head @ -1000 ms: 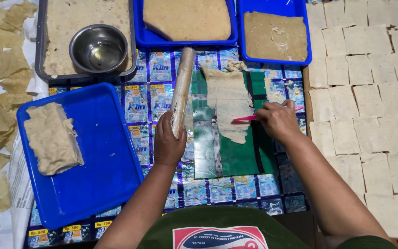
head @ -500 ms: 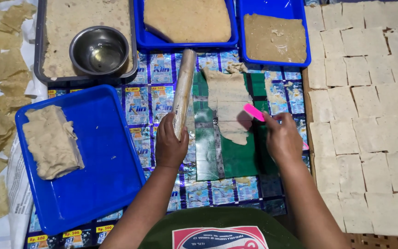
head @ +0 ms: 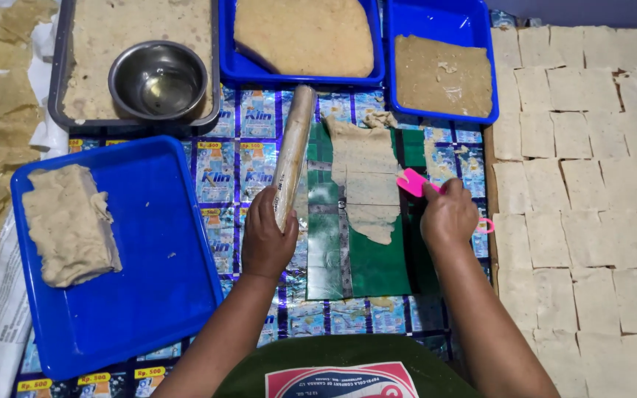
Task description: Flattening dough with a rolling pin and scraper, then cutting and placing pieces on a bamboo drying rack.
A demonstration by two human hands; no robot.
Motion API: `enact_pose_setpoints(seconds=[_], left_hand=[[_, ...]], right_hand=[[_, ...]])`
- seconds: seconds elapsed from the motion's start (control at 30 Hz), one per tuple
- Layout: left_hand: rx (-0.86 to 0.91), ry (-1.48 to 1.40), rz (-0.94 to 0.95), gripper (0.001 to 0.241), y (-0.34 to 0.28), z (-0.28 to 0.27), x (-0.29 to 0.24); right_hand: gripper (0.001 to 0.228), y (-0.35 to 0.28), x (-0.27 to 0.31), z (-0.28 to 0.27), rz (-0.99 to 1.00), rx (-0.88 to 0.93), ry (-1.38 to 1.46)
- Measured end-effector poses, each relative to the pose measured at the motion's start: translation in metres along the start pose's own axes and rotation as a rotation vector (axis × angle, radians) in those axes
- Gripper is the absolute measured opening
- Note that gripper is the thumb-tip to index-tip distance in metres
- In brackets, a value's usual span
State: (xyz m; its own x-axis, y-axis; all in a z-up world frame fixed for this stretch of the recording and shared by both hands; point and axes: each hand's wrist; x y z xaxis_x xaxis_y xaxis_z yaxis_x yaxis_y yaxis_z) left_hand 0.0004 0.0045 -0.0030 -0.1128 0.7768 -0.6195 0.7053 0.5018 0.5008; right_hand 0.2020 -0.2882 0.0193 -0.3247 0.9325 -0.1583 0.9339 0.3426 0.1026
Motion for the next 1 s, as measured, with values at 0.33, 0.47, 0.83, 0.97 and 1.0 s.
enact_pose_setpoints(seconds=[0.33,0.47,0.83,0.97,1.0], left_hand=[[0.067,-0.008,-0.033,0.050,0.002,-0.002,-0.004],[0.036,-0.002,-0.004,0.050,0.003,-0.001,-0.002],[0.005,-0.023,0.039,0.050,-0.001,-0.001,-0.003],[-0.005,-0.024,0.038,0.050,0.001,0.000,-0.003],[0.001,-0.031,0.033,0.049,-0.002,-0.002,-0.004]], right_hand=[[0.025,0.099,-0.004,-0.018,0.017,0.270,0.247],[0.035,0.069,-0.006,-0.009,0.166,0.414,0.428],[0.039,-0.096,0.037,-0.027,0.459,0.524,0.653],[0.034,-0.103,0.080,-0.065,0.305,0.483,0.647],[0.032,-0.109,0.087,-0.062,0.228,0.458,0.581]])
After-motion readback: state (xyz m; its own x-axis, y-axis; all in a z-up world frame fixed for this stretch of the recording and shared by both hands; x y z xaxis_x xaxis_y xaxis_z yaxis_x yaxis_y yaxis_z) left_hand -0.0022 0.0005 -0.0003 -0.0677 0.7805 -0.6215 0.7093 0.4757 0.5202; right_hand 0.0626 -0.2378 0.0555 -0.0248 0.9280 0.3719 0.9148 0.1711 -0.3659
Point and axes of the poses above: each hand's wrist, its own y-axis towards the middle knuckle, its own z-axis out of the palm, x = y × z, and after that the axes turned 1 degree about z, right-handed
